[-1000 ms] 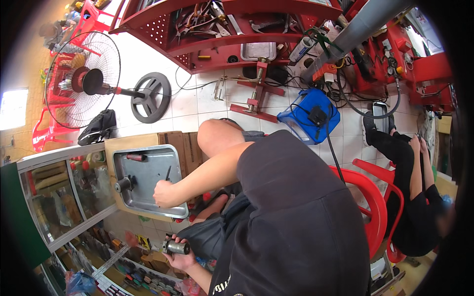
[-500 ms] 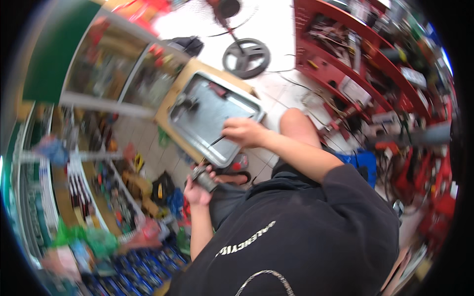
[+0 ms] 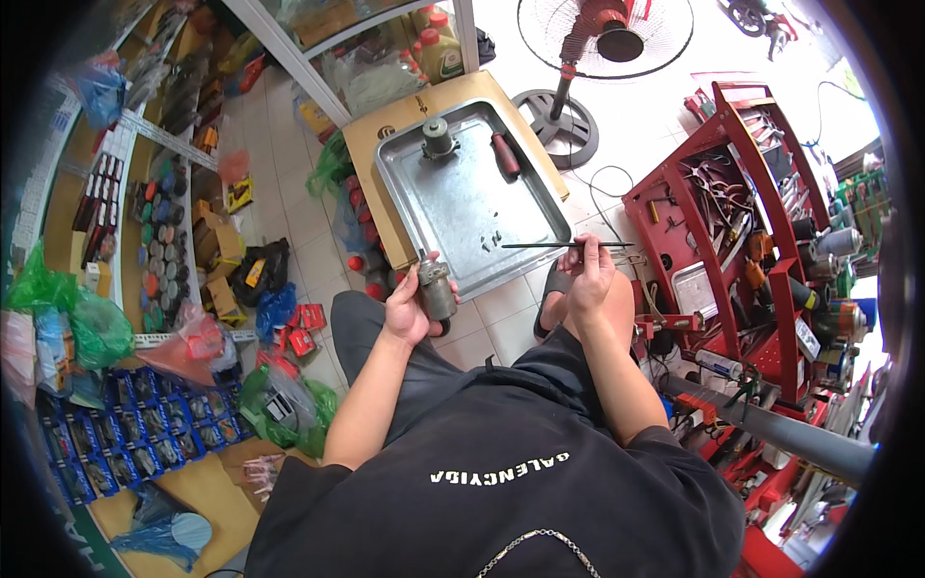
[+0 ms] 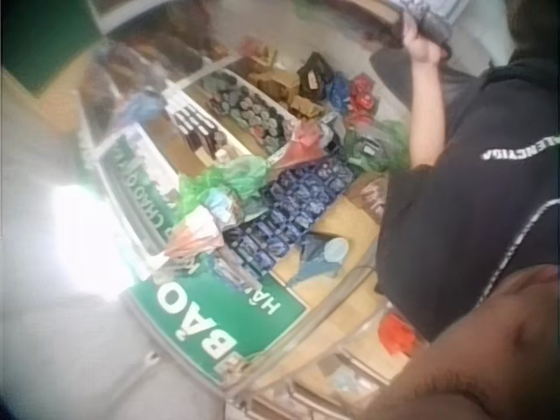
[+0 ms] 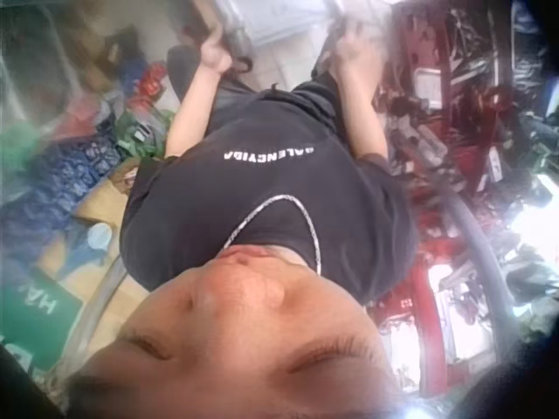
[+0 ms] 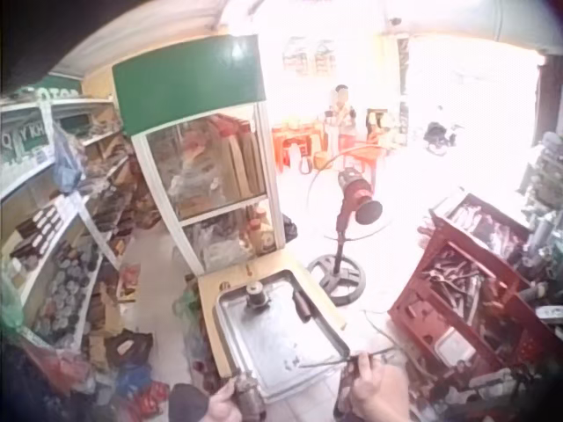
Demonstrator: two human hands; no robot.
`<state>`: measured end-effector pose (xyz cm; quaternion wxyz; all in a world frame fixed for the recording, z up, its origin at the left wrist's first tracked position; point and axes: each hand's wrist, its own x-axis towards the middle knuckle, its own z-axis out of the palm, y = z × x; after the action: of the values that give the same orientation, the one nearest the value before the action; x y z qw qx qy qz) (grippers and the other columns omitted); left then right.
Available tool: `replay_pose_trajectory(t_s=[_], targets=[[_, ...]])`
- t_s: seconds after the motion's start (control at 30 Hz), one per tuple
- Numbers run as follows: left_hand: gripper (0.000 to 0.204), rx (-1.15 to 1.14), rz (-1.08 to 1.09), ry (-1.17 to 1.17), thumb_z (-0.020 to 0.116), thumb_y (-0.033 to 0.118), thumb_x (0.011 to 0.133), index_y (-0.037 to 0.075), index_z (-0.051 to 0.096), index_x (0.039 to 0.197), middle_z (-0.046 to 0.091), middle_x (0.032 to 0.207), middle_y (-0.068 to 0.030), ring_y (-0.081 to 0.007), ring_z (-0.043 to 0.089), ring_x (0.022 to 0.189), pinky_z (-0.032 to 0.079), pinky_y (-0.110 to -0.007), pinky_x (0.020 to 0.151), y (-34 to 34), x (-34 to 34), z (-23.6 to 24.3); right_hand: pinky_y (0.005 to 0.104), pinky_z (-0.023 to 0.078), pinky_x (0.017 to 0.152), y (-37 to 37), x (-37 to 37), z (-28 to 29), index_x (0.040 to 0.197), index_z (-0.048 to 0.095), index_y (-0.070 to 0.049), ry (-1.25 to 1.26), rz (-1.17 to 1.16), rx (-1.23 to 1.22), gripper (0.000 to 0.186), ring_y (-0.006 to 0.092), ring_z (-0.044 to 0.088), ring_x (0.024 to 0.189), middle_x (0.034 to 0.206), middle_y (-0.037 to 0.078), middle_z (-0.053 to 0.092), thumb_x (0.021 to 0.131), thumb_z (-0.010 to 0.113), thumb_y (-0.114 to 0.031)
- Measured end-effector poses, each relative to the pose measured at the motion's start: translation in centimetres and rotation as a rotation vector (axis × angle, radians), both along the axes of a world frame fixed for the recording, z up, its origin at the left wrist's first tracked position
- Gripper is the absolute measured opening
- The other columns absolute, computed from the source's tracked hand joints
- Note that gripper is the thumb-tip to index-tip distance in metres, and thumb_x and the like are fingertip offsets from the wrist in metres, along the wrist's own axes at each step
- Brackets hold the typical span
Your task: The person uses a screwdriver to remove screws from a cylindrical metal part held over a metal tray. They then use the screwdriver to pry open the casing of the part, separating it into two pieces. The person continues to manipulate the disassembled components and the screwdriver over the tray.
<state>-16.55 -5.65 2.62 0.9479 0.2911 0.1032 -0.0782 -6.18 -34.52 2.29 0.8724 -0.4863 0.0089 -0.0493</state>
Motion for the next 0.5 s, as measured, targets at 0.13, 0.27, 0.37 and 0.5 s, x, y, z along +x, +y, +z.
replay_pose_trajectory(t_s=[0.13,0.27,0.37,0.5], targets=[[0.077,0.423,0.017,-0.075,0.068,0.04,0.098,0.005,0.034,0.157,0.066,0.116,-0.0165,-0.0294,0.067,0.103,0.057,-0.048,0.091,-0.1,1.0,0.0,0.0313,0.046,0.077,0.7,0.1,-0.1,0.099,0.064,-0.002,0.034,-0.002,-0.032,0.031,0.013,0.052,0.078,0.082,0.004,0.057,0.111,0.051,-0.028],[0.085,0.709,0.134,-0.259,0.08,0.021,0.092,0.0,0.03,0.158,0.063,0.125,-0.0111,-0.0195,0.062,0.114,0.046,-0.032,0.104,-1.3,1.9,2.3,0.0295,0.047,0.078,2.8,-0.5,4.6,0.097,0.066,-0.001,0.027,0.245,-0.175,0.029,0.0148,0.058,0.08,0.082,0.003,0.059,0.111,0.05,-0.022],[0.09,0.901,0.145,-0.296,0.086,0.018,0.083,0.001,0.035,0.156,0.053,0.141,-0.0127,-0.0223,0.054,0.127,0.041,-0.035,0.111,-1.4,2.2,2.1,0.0296,0.047,0.069,4.8,-0.7,5.7,0.102,0.067,0.002,-0.173,0.378,-0.516,0.015,0.0131,0.058,0.072,0.082,0.006,0.064,0.102,0.06,-0.012],[0.092,1.091,0.197,-0.364,0.09,0.02,0.077,0.001,0.041,0.153,0.049,0.144,-0.0152,-0.0274,0.05,0.131,0.039,-0.038,0.113,-1.3,1.9,1.7,0.0265,0.033,0.055,7.3,-1.5,6.9,0.109,0.069,0.002,-0.423,0.462,-0.749,0.02,0.0073,0.039,0.058,0.067,-0.001,0.045,0.09,0.073,-0.001]])
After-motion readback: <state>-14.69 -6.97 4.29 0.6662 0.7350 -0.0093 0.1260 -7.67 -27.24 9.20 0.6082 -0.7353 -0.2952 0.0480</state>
